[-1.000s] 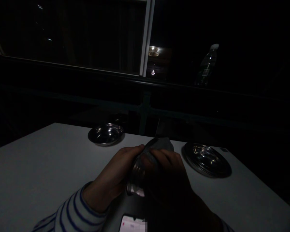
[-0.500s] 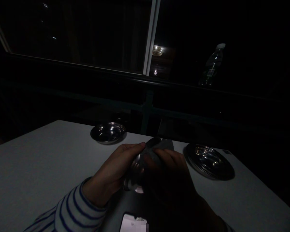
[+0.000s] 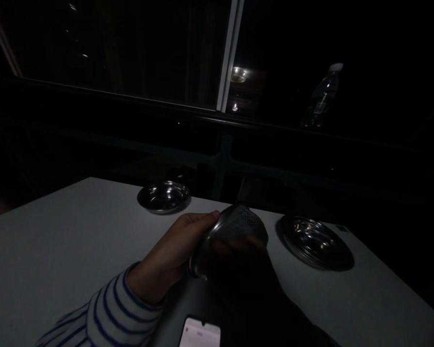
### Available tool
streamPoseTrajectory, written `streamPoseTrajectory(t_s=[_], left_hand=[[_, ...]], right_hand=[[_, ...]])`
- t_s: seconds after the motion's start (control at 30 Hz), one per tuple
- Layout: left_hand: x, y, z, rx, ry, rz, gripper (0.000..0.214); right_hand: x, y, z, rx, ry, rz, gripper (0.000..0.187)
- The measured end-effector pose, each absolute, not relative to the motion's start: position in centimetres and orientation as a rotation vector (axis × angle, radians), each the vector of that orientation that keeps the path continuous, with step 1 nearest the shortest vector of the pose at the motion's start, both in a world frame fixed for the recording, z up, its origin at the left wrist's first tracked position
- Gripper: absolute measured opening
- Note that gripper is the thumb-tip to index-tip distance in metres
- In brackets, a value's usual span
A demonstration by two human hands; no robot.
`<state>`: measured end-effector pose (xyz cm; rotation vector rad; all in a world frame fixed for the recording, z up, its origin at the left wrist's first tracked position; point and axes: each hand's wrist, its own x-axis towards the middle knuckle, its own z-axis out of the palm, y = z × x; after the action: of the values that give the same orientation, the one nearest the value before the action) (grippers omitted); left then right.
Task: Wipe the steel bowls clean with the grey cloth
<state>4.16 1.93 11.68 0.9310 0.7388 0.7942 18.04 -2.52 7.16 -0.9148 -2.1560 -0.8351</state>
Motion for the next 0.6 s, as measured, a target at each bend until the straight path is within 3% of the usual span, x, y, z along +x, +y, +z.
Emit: streamPoseTrajectory(t_s=[0.17, 0.4, 0.6], left_hand=[[4.3, 1.9, 11.6, 0.944, 0.723, 0.788, 0.023], [4.2, 2.2, 11.3, 0.931, 0.765, 0.806, 0.024], [3.9, 2.1, 11.7, 0.966, 0.770, 0.808, 0.024]], right_hand=[[19.1, -2.3, 8.0, -1.145, -2.054, -0.811, 0.028], [18.0, -2.5, 6.9, -0.950, -2.215, -0.781, 0.026], [20.1, -1.9, 8.2, -1.156, -2.046, -0.669, 0.031]])
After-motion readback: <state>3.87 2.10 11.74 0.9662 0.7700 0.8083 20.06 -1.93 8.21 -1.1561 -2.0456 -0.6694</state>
